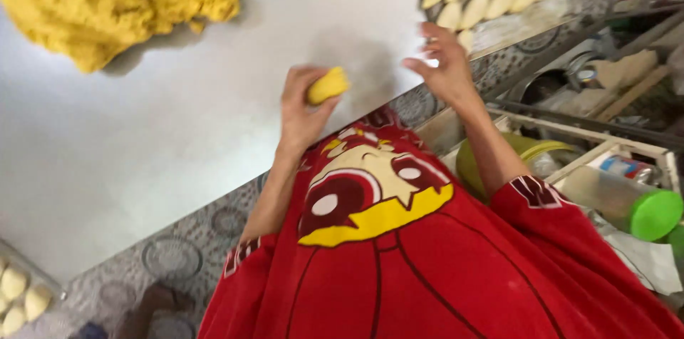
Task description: Shaping yellow dough into small oval pieces and arranging them neatly on baking trays
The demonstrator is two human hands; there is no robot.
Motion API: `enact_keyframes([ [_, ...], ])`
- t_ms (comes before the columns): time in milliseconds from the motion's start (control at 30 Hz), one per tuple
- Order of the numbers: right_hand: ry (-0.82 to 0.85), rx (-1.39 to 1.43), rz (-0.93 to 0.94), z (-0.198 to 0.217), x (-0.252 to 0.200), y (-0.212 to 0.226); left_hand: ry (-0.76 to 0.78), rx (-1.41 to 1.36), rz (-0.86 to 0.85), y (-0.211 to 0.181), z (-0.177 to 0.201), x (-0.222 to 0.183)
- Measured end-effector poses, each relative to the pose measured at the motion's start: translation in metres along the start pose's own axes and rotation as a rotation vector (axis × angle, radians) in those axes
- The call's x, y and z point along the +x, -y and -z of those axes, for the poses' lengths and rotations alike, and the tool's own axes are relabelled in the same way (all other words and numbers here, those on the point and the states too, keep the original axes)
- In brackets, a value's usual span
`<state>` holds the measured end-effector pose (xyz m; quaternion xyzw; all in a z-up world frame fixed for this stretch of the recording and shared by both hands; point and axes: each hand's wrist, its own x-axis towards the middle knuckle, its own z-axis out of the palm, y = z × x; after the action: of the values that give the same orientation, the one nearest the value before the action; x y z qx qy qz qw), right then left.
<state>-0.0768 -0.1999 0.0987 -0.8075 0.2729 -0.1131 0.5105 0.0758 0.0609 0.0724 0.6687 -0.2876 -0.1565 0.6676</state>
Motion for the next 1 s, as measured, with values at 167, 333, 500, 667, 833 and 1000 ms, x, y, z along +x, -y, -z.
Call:
enact_keyframes([
  [167, 0.261, 0.409, -0.023, -0.087, 0.005, 0.080, 0.140, 0.192, -0.103, -0.038, -0.004, 0.029],
  [333, 0.293, 0.552, -0.044, -0.087, 0.046, 0.055, 0.097, 0.291, -0.063, -0.030, -0.010, 0.057],
  [500, 0.366, 0.609, -0.347, -0.082, 0.102, 0.002, 0.034, 0.115, 0.150, -0.020, -0.025, 0.099],
  [667, 0.304, 0.874, -0.601, -0.060, 0.169, -0.057, -0.241, -0.182, 0.542, 0.054, -0.039, 0.102],
  [833, 0.224, 0.933, -0.633, -0.021, 0.230, -0.068, 0.242, 0.730, 0.497, 0.029, -0.006, 0.240],
  [1000, 0.214, 0.997, -0.621, -0.045, 0.235, -0.080, 0.040, 0.671, -0.057, 0.093, 0.001, 0.438],
])
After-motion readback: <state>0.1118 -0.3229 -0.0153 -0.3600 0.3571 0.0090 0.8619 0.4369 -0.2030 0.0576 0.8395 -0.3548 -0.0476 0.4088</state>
